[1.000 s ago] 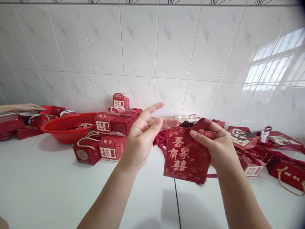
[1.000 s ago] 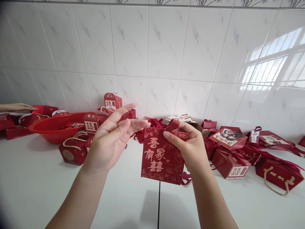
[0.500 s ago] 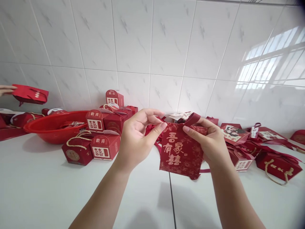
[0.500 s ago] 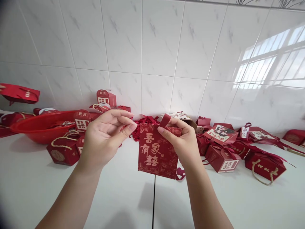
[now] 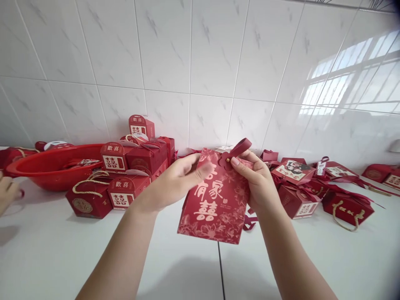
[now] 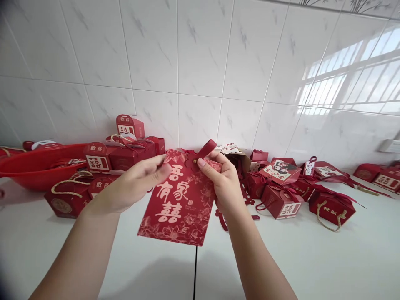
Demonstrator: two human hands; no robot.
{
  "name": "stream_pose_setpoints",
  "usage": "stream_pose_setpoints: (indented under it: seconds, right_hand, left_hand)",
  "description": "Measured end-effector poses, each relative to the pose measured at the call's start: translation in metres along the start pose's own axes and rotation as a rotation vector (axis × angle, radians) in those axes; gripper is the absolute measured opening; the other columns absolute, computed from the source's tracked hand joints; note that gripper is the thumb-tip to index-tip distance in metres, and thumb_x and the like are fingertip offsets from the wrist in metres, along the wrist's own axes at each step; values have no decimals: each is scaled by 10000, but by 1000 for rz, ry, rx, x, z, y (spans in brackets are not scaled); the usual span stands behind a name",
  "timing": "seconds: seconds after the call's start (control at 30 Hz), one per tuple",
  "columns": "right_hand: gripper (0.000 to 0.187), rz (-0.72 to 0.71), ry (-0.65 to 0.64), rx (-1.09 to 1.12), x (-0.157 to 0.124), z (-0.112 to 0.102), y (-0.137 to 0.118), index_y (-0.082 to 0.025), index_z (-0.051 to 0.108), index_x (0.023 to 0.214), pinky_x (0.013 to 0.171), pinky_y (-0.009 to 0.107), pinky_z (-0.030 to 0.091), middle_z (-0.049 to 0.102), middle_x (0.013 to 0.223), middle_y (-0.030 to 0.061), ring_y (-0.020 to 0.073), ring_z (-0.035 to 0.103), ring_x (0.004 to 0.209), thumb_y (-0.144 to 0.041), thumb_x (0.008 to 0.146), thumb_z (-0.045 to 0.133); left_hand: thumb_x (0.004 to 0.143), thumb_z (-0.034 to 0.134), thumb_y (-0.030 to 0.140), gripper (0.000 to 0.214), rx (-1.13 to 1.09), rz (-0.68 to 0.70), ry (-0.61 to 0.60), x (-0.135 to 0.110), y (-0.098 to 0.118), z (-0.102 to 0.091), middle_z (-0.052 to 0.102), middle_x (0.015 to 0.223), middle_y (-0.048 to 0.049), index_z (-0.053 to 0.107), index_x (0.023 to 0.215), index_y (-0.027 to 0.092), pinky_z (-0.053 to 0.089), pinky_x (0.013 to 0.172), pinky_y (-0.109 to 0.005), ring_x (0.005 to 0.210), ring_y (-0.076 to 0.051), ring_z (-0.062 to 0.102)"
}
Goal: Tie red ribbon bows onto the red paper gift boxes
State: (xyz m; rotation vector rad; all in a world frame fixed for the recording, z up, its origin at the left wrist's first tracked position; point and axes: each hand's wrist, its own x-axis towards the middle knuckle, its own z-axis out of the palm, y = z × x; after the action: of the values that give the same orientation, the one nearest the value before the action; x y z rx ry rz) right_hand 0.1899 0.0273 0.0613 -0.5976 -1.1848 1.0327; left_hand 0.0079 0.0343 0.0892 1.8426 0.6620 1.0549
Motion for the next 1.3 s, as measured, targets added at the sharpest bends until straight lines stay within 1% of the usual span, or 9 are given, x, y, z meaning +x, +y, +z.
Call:
stream_pose_setpoints:
  seconds: [0.13, 0.3, 0.37, 0.43, 0.53, 0.6, 0.77, 0.97, 1.3]
  right_hand:
    - [218, -26, -130, -339, 0, -12, -9, -208, 595, 897, 597, 234, 523, 667, 815, 5, 132, 638, 691, -396, 798, 643]
    - [303, 258, -496, -618, 5, -36, -21, -164, 578, 641, 374, 183, 359, 483, 479, -49, 66, 455, 400, -418, 803, 607]
    - [285, 316, -372, -640, 11, -47, -20, -164, 572, 629, 339, 187, 326, 462, 460, -54, 68, 442, 362, -402, 777, 626]
    - [217, 277, -59, -673, 18, -62, -17, -163, 603, 672, 325, 195, 327, 489, 458, -46, 84, 464, 350, -362, 749, 643]
    - [196, -53, 505, -594, 30, -86, -13, -160, 635, 821, 417, 215, 459, 616, 608, 10, 138, 610, 499, -345, 773, 594]
    - [278, -271, 699, -449, 36, -97, -12, -175, 599, 1011, 576, 233, 546, 660, 937, 65, 174, 683, 780, -348, 798, 556]
    - [611, -236, 553, -394, 39, -91, -9, -231, 325, 1363, 816, 294, 547, 524, 1270, 101, 168, 653, 972, -302, 800, 552]
    - [420, -201, 338, -531, 28, -65, -12, -235, 513, 1199, 837, 339, 524, 597, 1179, 69, 175, 642, 945, -322, 791, 570]
    - [328, -252, 352, -542, 24, -56, -13, -229, 561, 1109, 800, 348, 514, 620, 1143, 65, 177, 635, 924, -327, 797, 576]
  left_hand:
    - [821, 625, 360, 371, -24, -46, 16, -3, 1, -2, 696, 961, -74, 561, 1162, 229, 565, 664, -299, 817, -218, 678]
    - [786, 651, 378, 535, 203, -109, 58, 1, -5, -11, 688, 1019, -99, 475, 1272, 243, 560, 648, -302, 841, -236, 678]
    - [776, 651, 386, 632, 292, -95, 193, 4, -6, -13, 636, 1145, -109, 392, 1336, 244, 547, 785, -345, 1002, -246, 631]
    - [777, 638, 383, 669, 340, -77, 336, 5, -4, -16, 588, 1215, -115, 345, 1358, 230, 516, 872, -384, 1086, -249, 584]
    - [801, 600, 369, 607, 349, -71, 432, 4, 2, -19, 572, 1223, -107, 359, 1342, 233, 504, 896, -396, 1077, -238, 583]
    - [817, 583, 366, 583, 345, -69, 446, 2, 5, -20, 562, 1233, -93, 358, 1342, 251, 503, 901, -393, 1074, -227, 583]
    - [808, 596, 363, 594, 360, -75, 437, 3, 6, -16, 547, 1250, -82, 357, 1343, 269, 516, 876, -385, 1083, -224, 570]
    - [801, 597, 382, 581, 389, -64, 373, 7, -1, -16, 558, 1230, -59, 369, 1325, 276, 523, 874, -353, 1081, -202, 573]
    - [768, 612, 423, 525, 443, -35, 389, 10, -10, -26, 557, 1231, -38, 451, 1253, 304, 507, 914, -378, 1127, -211, 553]
